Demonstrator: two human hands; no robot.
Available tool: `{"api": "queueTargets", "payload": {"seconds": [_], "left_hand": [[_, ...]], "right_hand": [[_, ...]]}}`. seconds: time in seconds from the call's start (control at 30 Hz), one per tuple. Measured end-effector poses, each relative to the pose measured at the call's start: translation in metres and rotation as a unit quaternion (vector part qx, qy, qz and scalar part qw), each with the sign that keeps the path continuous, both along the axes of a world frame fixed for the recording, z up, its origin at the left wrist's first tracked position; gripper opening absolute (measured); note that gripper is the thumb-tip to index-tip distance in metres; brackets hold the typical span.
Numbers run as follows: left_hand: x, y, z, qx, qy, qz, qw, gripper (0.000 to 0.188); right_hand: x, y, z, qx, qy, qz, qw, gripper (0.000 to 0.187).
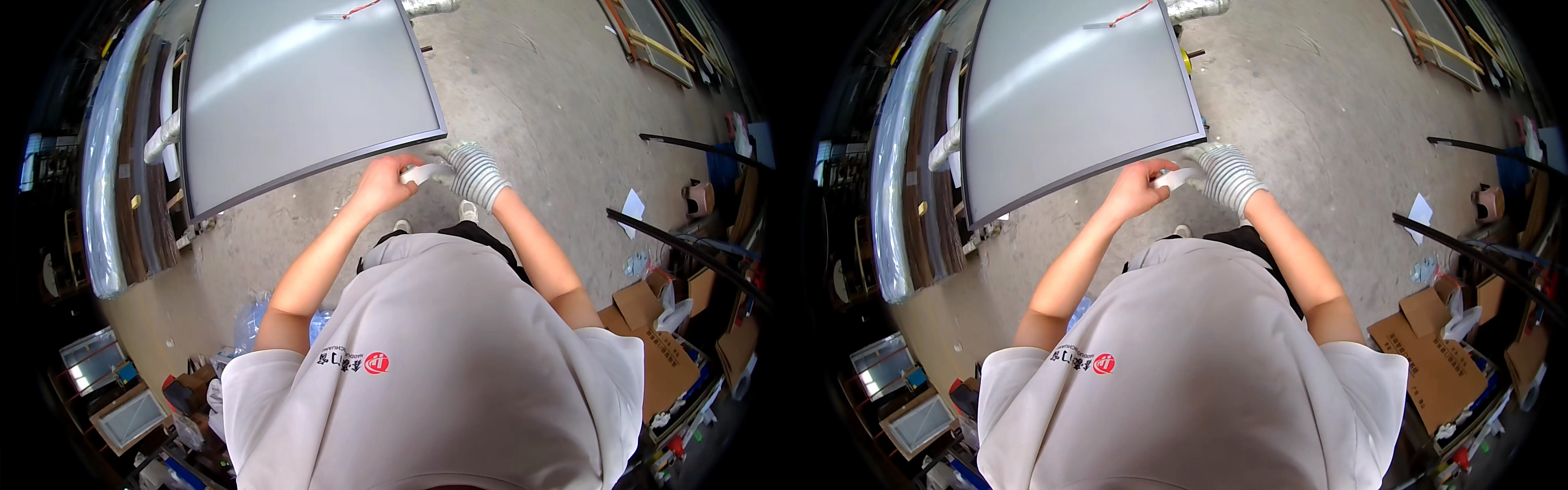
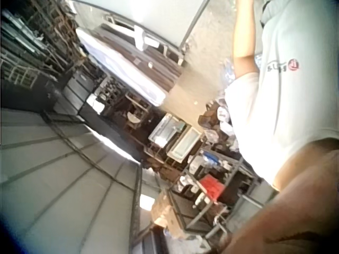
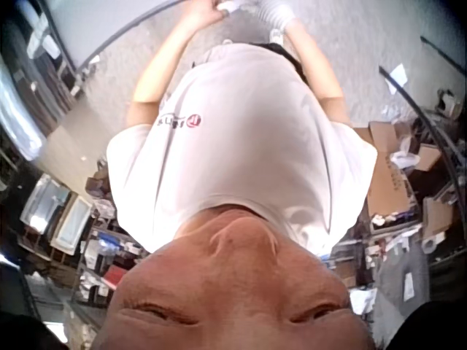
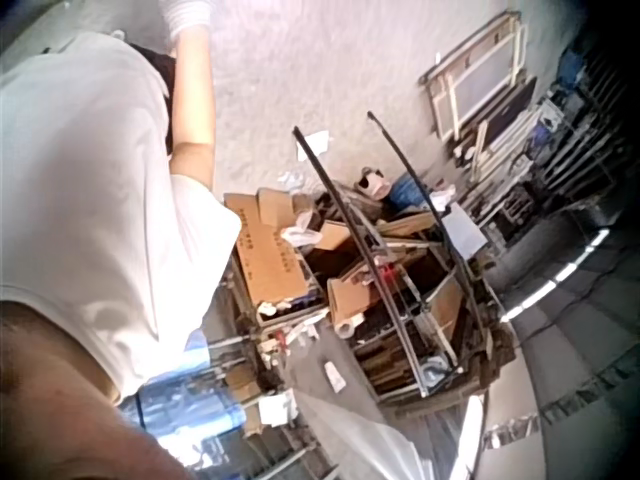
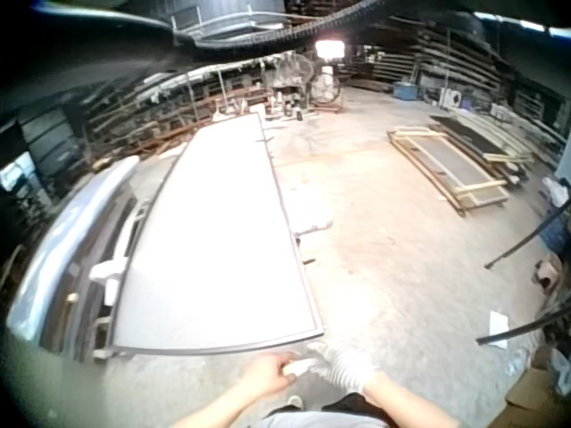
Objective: The person applies tape to a small box and places it on a shelf. They then apply adhesive tape to the edges of a large window frame, using a utility knife to trim the excess. Finally, they spray a cleaning solution onto the frame and wipe it with a cloth.
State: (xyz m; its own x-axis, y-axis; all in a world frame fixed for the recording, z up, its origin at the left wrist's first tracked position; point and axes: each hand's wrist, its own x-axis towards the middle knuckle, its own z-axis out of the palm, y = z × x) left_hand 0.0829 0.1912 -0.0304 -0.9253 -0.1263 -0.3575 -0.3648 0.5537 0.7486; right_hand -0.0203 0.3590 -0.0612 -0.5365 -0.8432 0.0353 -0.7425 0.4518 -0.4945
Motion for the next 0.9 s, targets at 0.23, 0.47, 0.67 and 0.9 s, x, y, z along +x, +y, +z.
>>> {"api": "queueTargets", "payload": {"seconds": [0.23, 0.47, 0.67, 0.9], "left_hand": [[0.013, -0.004, -0.010, -0.032, 0.114, 0.002, 0.993, 0.022], [0.016, 0.000, -0.006, -0.050, 0.138, 0.012, 0.989, 0.013], [0.015, -0.001, 0.001, -0.021, 0.196, 0.008, 0.980, 0.014], [0.012, 0.003, 0.028, -0.017, 0.119, -0.028, 0.992, 0.015]], "right_hand": [[0.003, -0.005, 0.018, 0.047, -0.089, 0.034, 0.994, 0.020], [0.006, -0.008, 0.048, 0.082, 0.058, 0.095, 0.990, 0.017], [0.005, -0.005, 0.062, 0.038, 0.081, 0.123, 0.988, 0.018], [0.002, 0.001, 0.066, -0.032, 0.140, 0.151, 0.978, 0.016]]}}
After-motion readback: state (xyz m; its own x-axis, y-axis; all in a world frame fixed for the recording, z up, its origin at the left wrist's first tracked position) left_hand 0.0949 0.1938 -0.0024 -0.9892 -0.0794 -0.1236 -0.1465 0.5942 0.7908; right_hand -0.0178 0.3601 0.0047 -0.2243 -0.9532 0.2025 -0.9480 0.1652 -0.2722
